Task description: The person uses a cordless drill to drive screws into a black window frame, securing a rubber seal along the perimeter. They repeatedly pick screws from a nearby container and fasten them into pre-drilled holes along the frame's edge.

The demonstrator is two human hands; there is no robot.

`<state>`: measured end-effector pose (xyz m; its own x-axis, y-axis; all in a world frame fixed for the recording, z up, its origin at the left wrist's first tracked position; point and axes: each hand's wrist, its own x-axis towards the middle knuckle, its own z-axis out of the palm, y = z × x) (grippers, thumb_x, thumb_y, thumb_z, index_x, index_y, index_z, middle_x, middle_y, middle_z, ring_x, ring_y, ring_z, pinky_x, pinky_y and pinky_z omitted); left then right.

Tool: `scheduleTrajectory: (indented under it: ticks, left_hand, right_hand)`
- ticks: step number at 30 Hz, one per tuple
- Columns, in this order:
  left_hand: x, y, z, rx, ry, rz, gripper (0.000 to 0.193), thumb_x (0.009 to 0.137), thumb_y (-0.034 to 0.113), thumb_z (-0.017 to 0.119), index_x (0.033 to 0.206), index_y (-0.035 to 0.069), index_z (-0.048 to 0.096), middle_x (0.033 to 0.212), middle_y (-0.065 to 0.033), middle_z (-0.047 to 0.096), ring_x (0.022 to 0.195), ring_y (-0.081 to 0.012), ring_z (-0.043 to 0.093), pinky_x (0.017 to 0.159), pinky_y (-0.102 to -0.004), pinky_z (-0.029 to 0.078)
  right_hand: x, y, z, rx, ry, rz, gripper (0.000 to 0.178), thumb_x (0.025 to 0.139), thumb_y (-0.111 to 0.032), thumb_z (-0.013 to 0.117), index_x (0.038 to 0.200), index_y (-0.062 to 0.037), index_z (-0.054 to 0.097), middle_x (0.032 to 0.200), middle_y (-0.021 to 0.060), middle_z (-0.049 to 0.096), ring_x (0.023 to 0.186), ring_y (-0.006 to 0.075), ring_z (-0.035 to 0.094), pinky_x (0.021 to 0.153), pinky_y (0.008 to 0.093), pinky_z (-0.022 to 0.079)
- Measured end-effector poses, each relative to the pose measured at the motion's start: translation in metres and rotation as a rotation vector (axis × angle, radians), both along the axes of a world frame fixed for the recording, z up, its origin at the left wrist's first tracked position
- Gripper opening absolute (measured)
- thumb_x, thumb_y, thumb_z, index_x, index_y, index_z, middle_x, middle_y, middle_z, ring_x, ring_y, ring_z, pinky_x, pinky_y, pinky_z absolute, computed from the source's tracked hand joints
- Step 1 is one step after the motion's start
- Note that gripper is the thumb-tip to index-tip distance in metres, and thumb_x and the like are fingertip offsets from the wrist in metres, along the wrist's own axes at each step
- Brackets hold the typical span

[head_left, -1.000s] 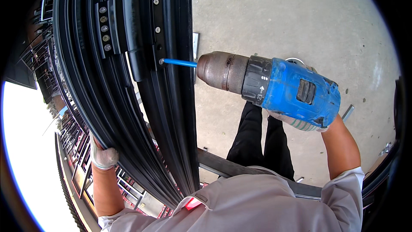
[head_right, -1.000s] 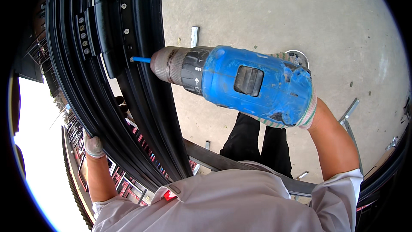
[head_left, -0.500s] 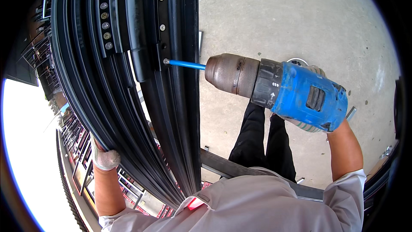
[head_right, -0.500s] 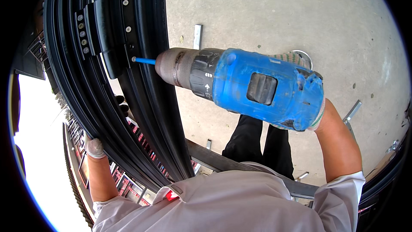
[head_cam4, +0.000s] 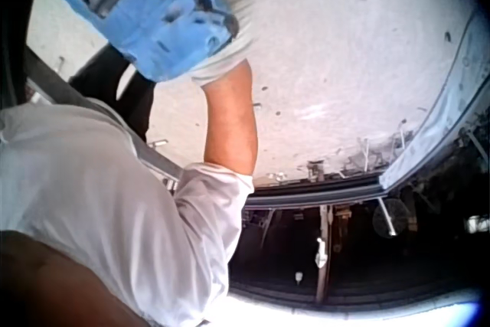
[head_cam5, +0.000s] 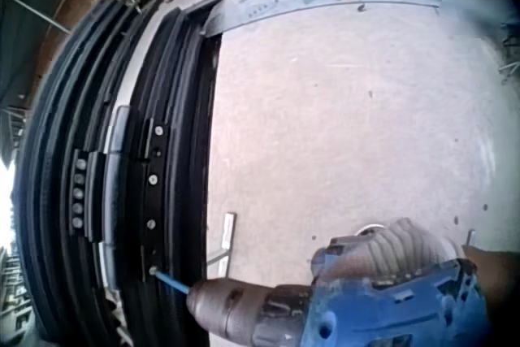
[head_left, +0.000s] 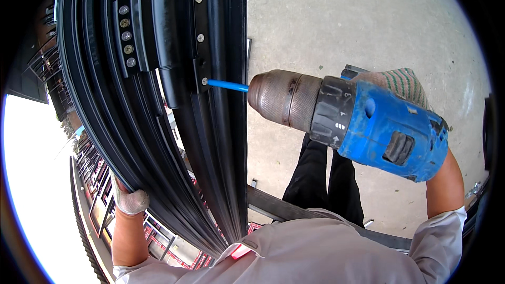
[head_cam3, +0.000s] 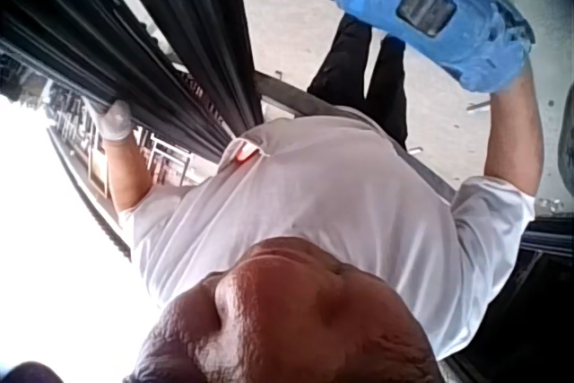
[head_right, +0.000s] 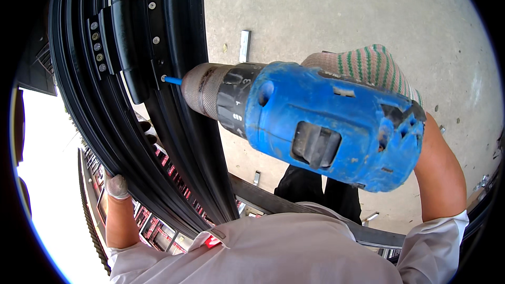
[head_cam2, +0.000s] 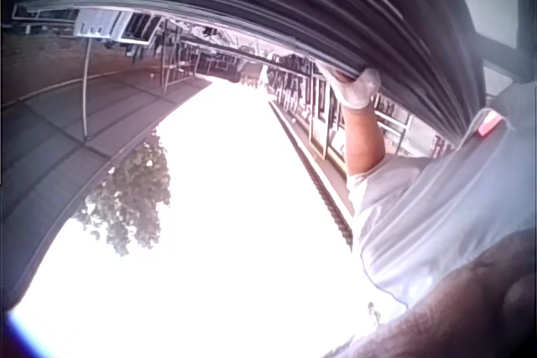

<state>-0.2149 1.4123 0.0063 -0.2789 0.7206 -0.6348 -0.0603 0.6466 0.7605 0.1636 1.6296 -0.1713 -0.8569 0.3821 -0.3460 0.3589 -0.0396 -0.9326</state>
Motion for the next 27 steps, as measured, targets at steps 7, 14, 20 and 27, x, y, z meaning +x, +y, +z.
scheduleTrajectory:
  ticks: [7, 14, 20, 27]
  left_hand:
    - [0.015, 0.004, 0.0, -0.034, 0.317, -0.144, 0.094, 0.077, 0.063, 0.075, 0.145, 0.004, 0.047, 0.134, -0.0185, 0.058, 0.113, -0.0347, 0.065, 0.091, -0.0406, 0.059]
    - [0.016, 0.009, 0.0, -0.065, 0.285, -0.129, 0.097, 0.074, 0.064, 0.077, 0.145, 0.005, 0.047, 0.135, -0.019, 0.056, 0.114, -0.0338, 0.064, 0.091, -0.0407, 0.058]
    - [0.013, -0.004, 0.002, -0.06, 0.328, -0.131, 0.097, 0.074, 0.062, 0.078, 0.146, 0.005, 0.046, 0.136, -0.0194, 0.055, 0.116, -0.0334, 0.063, 0.093, -0.041, 0.058]
    - [0.005, 0.0, 0.002, 0.049, 0.369, -0.152, 0.095, 0.075, 0.055, 0.082, 0.146, 0.004, 0.044, 0.134, -0.0197, 0.057, 0.111, -0.0308, 0.066, 0.089, -0.0397, 0.061]
  right_hand:
    - [-0.023, 0.006, -0.004, 0.306, 0.018, 0.186, 0.046, 0.09, -0.03, 0.061, 0.132, -0.0119, 0.058, 0.112, 0.0131, 0.066, 0.099, 0.0264, 0.069, 0.083, 0.0401, 0.058]
    - [-0.019, 0.015, 0.013, 0.68, -0.011, 0.267, 0.045, 0.086, -0.026, 0.066, 0.129, -0.0131, 0.061, 0.107, 0.0111, 0.068, 0.095, 0.0251, 0.069, 0.081, 0.0391, 0.058]
    - [-0.004, 0.042, 0.032, 1.114, -0.007, 0.332, 0.045, 0.083, -0.022, 0.071, 0.127, -0.0141, 0.063, 0.102, 0.0093, 0.069, 0.092, 0.024, 0.069, 0.08, 0.0382, 0.057]
    - [-0.001, 0.049, 0.034, 1.301, 0.063, 0.11, 0.031, 0.076, -0.018, 0.074, 0.107, -0.0158, 0.071, 0.085, 0.0045, 0.067, 0.084, 0.0219, 0.066, 0.078, 0.0382, 0.051]
